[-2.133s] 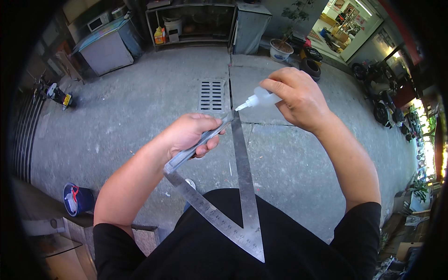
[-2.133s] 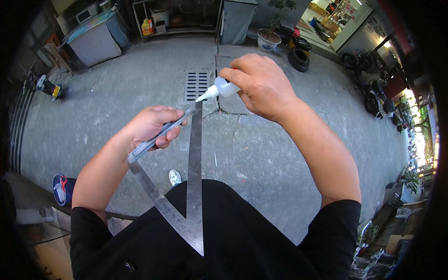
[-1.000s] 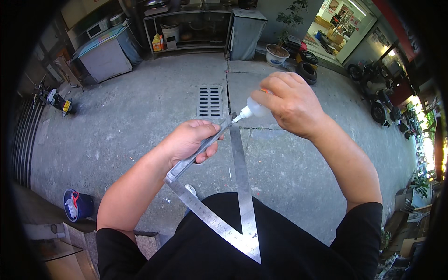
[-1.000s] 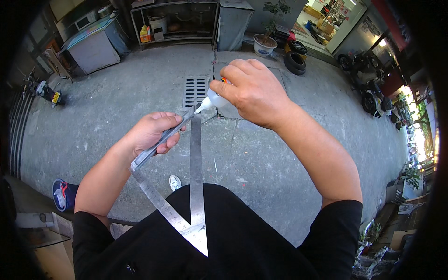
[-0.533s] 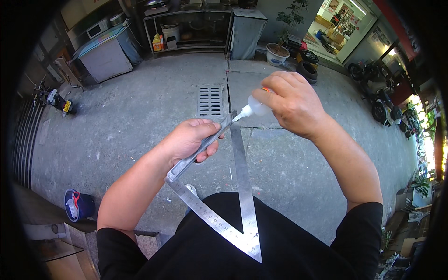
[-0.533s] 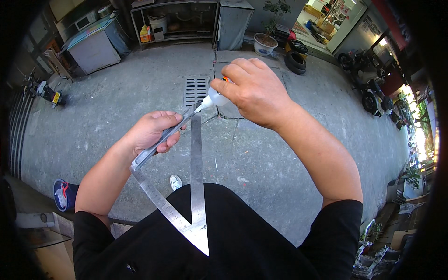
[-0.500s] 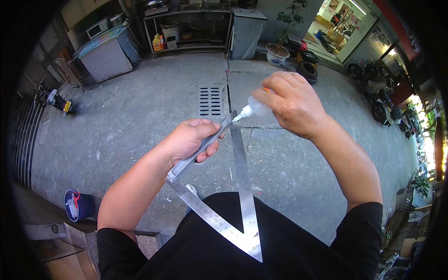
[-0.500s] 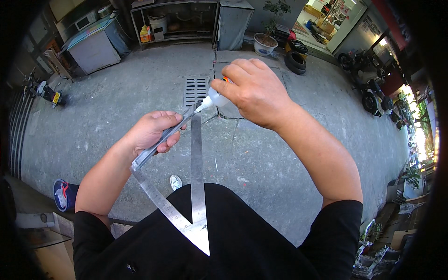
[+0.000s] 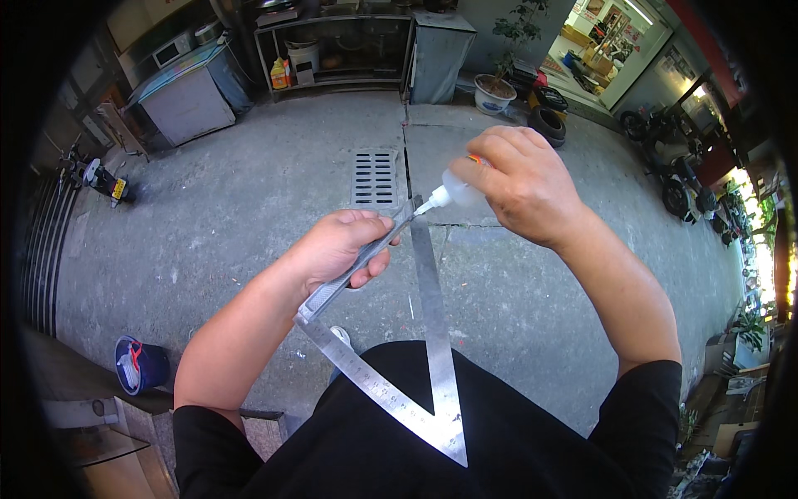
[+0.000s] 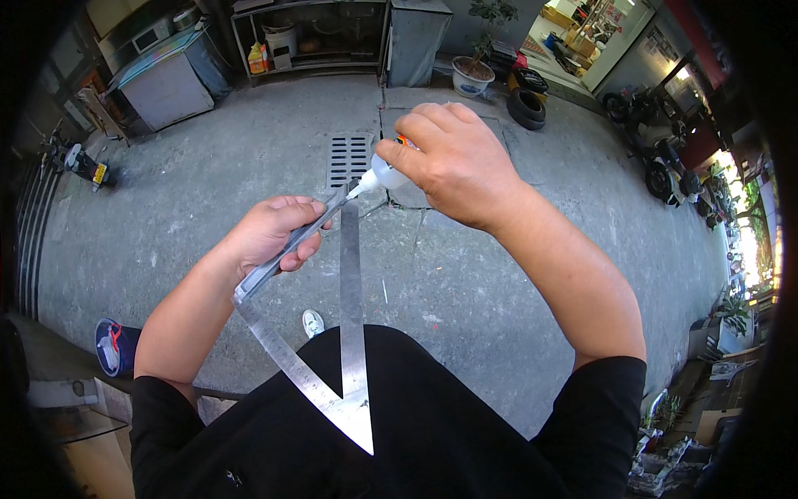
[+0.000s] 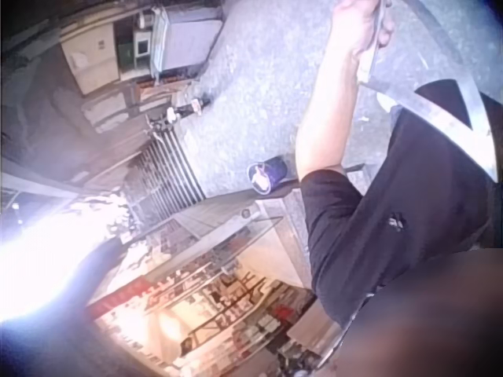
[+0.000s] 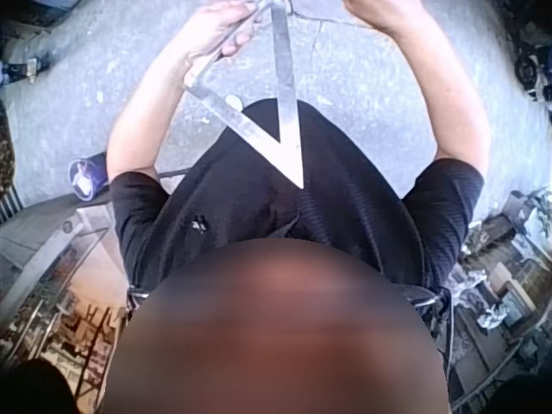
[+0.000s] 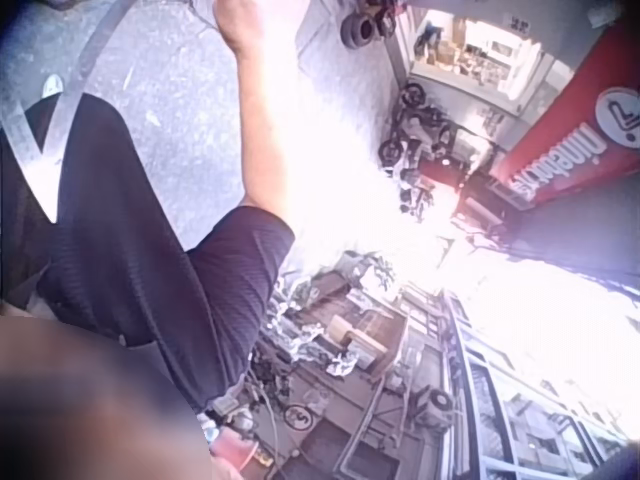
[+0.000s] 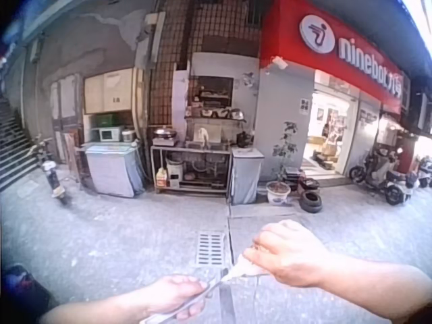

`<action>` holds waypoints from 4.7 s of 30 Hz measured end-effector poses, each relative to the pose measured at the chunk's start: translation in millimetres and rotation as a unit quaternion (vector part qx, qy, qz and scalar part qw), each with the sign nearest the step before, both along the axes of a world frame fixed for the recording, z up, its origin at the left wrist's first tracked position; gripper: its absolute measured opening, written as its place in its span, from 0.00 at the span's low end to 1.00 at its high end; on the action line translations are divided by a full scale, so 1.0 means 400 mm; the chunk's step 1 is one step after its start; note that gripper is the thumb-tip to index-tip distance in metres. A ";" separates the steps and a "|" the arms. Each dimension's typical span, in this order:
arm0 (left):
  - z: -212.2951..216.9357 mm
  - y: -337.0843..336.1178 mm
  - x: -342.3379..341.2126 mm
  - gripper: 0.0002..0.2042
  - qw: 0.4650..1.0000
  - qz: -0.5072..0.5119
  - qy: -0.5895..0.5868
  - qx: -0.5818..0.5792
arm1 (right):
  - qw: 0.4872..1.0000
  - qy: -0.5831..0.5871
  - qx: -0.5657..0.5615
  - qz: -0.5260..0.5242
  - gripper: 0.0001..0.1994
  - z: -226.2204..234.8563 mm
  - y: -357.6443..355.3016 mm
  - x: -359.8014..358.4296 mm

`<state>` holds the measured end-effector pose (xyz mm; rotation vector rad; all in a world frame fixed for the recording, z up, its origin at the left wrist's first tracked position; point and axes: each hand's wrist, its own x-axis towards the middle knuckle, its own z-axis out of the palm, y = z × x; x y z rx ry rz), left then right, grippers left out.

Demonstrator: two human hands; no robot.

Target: The person applies a white adhesive from a squeeze bottle along the edges of a metal set square, then rinses the tool under running water and dries it with a cloth. The person then uses a small handheld tool to scrape or clean the edges of the set square.

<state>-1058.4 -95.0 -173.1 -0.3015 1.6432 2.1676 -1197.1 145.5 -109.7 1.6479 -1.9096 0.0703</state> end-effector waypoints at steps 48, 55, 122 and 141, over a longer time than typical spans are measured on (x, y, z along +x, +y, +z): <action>0.003 0.014 -0.003 0.11 0.991 0.073 -0.074 0.088 | 0.996 -0.083 -0.042 -0.018 0.16 -0.031 0.007 -0.004; -0.012 0.009 0.005 0.13 0.964 0.198 0.137 -0.113 | 0.917 -0.326 -0.184 -0.139 0.21 -0.051 0.027 -0.004; -0.145 0.135 0.070 0.16 0.884 0.327 0.207 -0.262 | 0.947 -0.277 0.051 -0.153 0.18 0.064 -0.051 0.158; -0.247 0.136 0.013 0.15 0.922 0.335 0.172 -0.087 | 0.939 -0.151 0.259 -0.168 0.10 0.109 -0.229 0.141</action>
